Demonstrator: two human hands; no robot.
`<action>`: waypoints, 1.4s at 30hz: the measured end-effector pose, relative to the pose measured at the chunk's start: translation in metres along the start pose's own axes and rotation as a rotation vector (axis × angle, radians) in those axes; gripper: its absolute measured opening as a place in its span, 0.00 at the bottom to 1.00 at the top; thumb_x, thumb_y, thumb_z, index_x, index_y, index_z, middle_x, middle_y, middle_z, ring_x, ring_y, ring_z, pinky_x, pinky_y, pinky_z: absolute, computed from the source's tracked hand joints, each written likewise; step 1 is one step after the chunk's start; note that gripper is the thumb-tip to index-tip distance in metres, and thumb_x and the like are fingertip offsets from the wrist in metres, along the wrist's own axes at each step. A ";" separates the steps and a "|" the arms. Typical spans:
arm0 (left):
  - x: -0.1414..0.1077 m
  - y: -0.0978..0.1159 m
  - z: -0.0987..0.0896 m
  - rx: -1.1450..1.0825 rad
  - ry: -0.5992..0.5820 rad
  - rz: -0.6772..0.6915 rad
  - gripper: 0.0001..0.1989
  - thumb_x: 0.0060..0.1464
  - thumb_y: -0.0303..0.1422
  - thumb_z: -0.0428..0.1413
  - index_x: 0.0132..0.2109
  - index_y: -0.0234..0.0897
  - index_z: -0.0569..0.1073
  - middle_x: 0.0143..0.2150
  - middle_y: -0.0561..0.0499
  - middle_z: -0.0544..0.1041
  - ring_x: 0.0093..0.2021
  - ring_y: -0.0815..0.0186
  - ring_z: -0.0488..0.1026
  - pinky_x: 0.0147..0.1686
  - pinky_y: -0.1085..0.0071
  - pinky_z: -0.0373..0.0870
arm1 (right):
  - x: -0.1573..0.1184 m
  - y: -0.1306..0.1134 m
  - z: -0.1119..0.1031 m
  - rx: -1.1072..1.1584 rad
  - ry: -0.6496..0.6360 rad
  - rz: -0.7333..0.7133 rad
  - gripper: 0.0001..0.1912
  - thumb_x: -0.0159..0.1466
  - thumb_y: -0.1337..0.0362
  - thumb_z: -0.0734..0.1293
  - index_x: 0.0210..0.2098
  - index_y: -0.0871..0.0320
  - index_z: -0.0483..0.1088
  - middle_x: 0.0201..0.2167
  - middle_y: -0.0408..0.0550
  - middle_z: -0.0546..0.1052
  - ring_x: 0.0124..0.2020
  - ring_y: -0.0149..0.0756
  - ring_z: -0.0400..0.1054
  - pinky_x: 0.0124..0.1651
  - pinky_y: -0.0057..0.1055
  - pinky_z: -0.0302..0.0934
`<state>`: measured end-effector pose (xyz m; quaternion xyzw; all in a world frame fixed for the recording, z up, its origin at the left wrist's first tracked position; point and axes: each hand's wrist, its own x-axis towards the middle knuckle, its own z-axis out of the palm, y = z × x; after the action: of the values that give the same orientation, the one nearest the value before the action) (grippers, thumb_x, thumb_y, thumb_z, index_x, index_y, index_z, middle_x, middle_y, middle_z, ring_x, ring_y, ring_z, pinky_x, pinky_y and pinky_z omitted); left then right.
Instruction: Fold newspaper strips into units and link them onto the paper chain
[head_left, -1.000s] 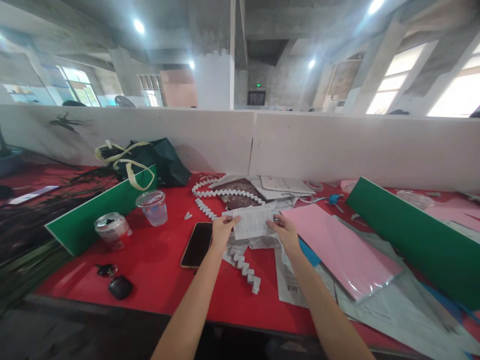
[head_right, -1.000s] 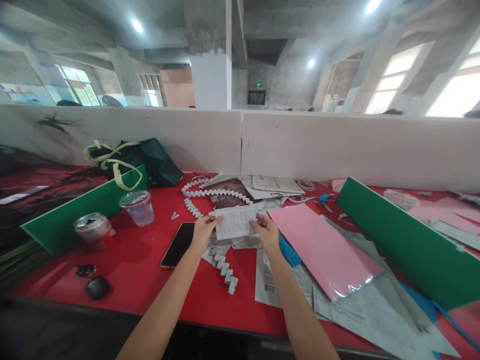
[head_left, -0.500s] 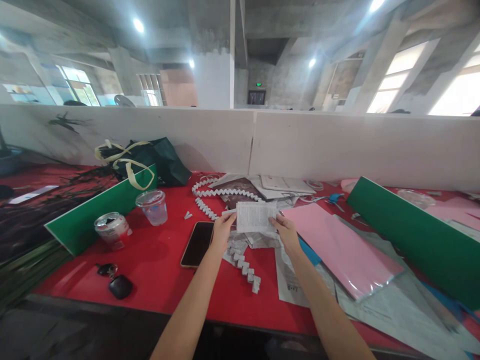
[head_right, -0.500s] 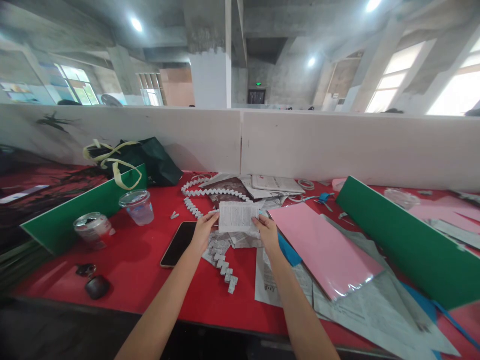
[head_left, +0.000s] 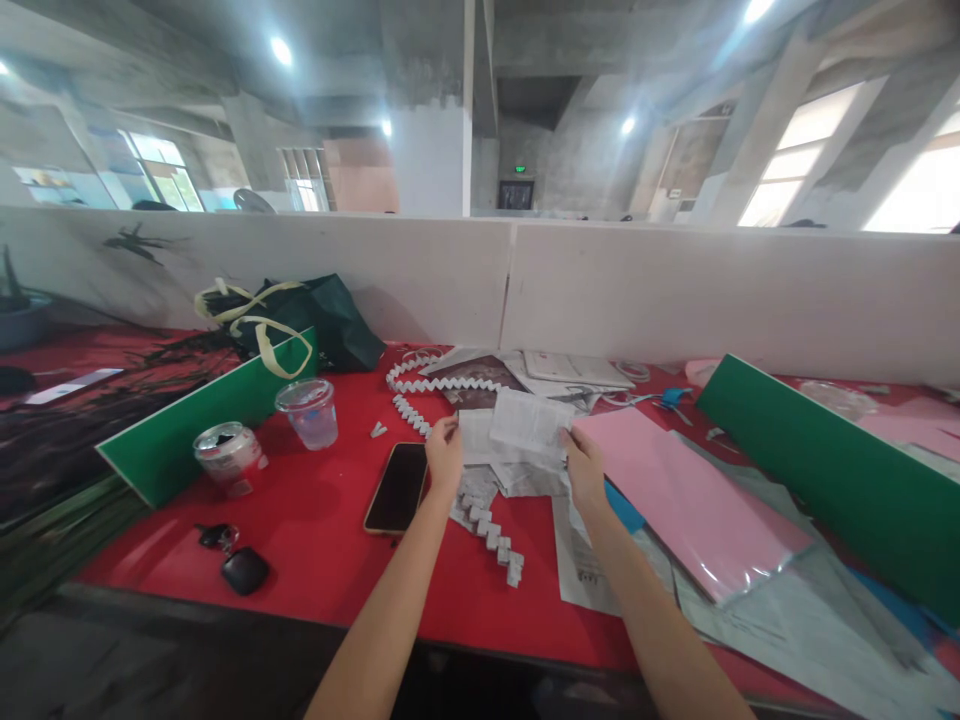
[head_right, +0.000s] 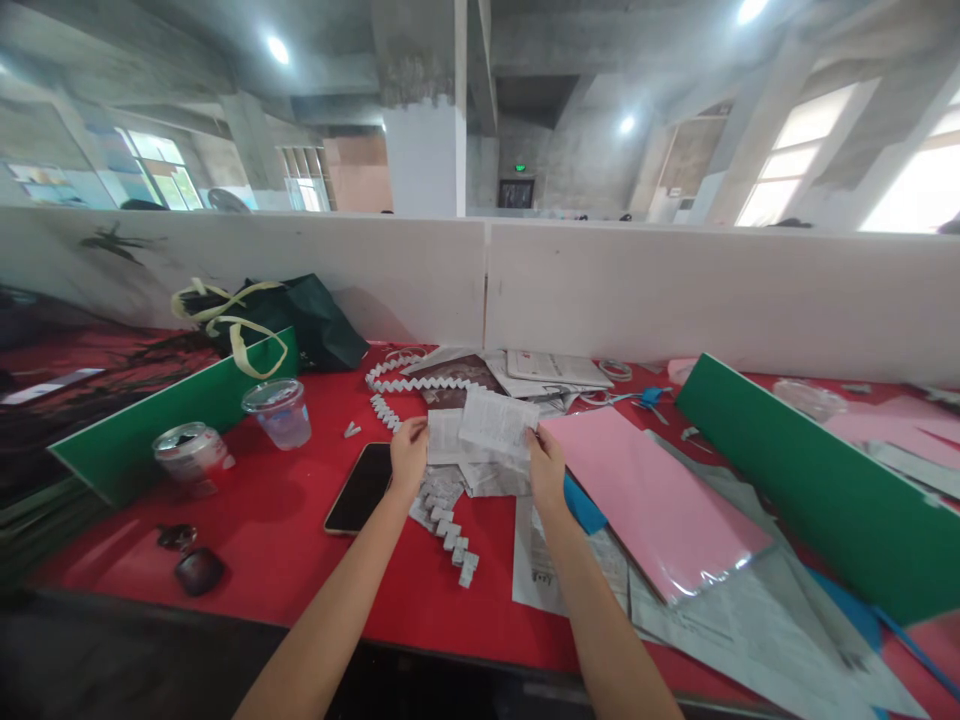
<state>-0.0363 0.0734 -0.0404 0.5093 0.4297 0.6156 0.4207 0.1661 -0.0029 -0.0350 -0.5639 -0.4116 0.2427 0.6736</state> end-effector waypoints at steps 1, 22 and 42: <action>0.001 0.002 0.001 0.005 0.030 0.029 0.11 0.49 0.31 0.55 0.42 0.35 0.73 0.45 0.44 0.74 0.49 0.60 0.69 0.49 0.67 0.63 | 0.000 -0.001 0.001 0.009 -0.001 -0.005 0.22 0.52 0.47 0.65 0.36 0.58 0.72 0.29 0.45 0.75 0.32 0.38 0.65 0.33 0.30 0.59; -0.012 0.024 0.009 -0.357 -0.449 -0.296 0.12 0.42 0.37 0.53 0.31 0.33 0.74 0.25 0.49 0.73 0.24 0.66 0.71 0.22 0.72 0.68 | -0.004 -0.009 0.000 0.165 -0.285 0.143 0.11 0.51 0.57 0.64 0.28 0.57 0.74 0.32 0.46 0.74 0.32 0.36 0.67 0.33 0.31 0.64; -0.013 0.009 0.011 -0.132 -0.338 -0.167 0.24 0.39 0.34 0.64 0.46 0.35 0.69 0.25 0.53 0.73 0.24 0.65 0.72 0.22 0.68 0.74 | -0.003 0.004 0.009 0.049 -0.270 0.071 0.28 0.47 0.60 0.72 0.47 0.54 0.64 0.21 0.38 0.73 0.22 0.32 0.67 0.28 0.29 0.61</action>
<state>-0.0243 0.0600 -0.0340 0.5392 0.3524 0.5113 0.5689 0.1581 0.0006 -0.0397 -0.5238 -0.4721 0.3500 0.6166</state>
